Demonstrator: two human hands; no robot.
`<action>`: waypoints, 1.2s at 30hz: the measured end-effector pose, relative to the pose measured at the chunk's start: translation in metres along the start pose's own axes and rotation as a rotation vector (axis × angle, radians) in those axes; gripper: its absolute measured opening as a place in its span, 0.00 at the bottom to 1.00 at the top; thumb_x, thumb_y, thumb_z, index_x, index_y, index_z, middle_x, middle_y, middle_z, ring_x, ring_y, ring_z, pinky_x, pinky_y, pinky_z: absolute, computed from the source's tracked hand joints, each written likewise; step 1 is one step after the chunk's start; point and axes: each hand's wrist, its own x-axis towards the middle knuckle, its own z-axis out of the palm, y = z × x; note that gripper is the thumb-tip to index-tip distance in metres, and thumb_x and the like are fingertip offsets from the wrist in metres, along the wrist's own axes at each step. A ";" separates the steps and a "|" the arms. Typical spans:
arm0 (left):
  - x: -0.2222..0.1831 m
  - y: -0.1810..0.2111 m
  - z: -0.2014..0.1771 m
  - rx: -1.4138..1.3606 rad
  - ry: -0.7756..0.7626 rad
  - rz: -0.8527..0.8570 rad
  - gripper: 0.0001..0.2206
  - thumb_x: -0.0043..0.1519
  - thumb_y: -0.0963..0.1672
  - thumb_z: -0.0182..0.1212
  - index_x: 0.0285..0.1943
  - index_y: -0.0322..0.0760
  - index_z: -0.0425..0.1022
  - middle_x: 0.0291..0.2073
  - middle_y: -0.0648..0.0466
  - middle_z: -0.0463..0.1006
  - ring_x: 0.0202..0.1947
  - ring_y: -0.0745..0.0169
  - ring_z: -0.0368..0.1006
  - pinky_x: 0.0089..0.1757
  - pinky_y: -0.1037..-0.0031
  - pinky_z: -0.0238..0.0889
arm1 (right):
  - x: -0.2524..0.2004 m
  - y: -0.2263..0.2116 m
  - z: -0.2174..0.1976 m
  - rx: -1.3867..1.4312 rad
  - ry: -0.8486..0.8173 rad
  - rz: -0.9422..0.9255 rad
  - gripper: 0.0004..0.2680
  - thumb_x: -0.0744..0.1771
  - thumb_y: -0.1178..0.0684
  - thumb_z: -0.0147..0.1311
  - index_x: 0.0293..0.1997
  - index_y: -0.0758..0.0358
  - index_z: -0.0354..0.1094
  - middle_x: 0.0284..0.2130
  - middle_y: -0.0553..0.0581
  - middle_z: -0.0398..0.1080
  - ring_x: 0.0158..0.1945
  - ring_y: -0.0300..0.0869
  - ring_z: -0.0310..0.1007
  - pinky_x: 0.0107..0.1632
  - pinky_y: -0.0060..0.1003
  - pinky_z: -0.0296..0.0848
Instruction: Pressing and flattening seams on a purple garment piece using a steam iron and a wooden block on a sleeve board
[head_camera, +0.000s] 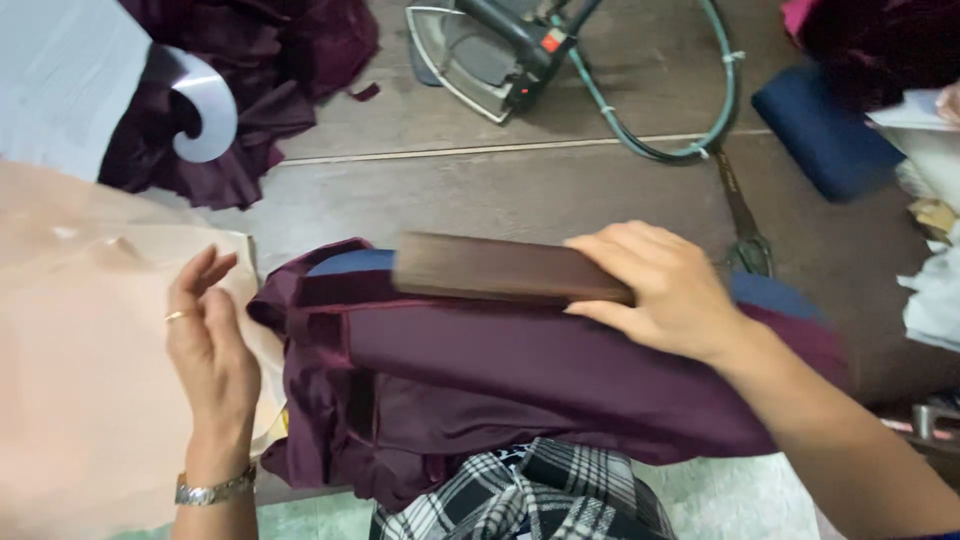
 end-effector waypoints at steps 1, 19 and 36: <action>0.000 -0.005 -0.002 0.014 -0.012 -0.018 0.15 0.69 0.39 0.36 0.64 0.28 0.58 0.57 0.38 0.67 0.58 0.52 0.65 0.56 0.66 0.54 | 0.013 -0.006 0.007 0.006 0.012 -0.055 0.20 0.63 0.41 0.58 0.54 0.64 0.65 0.42 0.60 0.70 0.43 0.53 0.69 0.48 0.44 0.66; 0.014 -0.026 0.002 0.124 -0.370 -0.007 0.13 0.59 0.44 0.63 0.52 0.38 0.75 0.41 0.48 0.74 0.46 0.46 0.72 0.49 0.61 0.62 | 0.131 0.159 0.147 0.102 -0.031 0.155 0.21 0.57 0.46 0.68 0.49 0.66 0.67 0.38 0.63 0.67 0.43 0.59 0.71 0.44 0.51 0.69; 0.019 0.026 -0.013 -0.013 -0.654 -0.142 0.08 0.53 0.41 0.64 0.40 0.34 0.73 0.28 0.43 0.78 0.33 0.46 0.75 0.40 0.61 0.64 | 0.151 0.083 0.115 0.259 -0.214 -0.068 0.19 0.63 0.48 0.60 0.52 0.68 0.61 0.45 0.68 0.62 0.54 0.63 0.63 0.57 0.55 0.62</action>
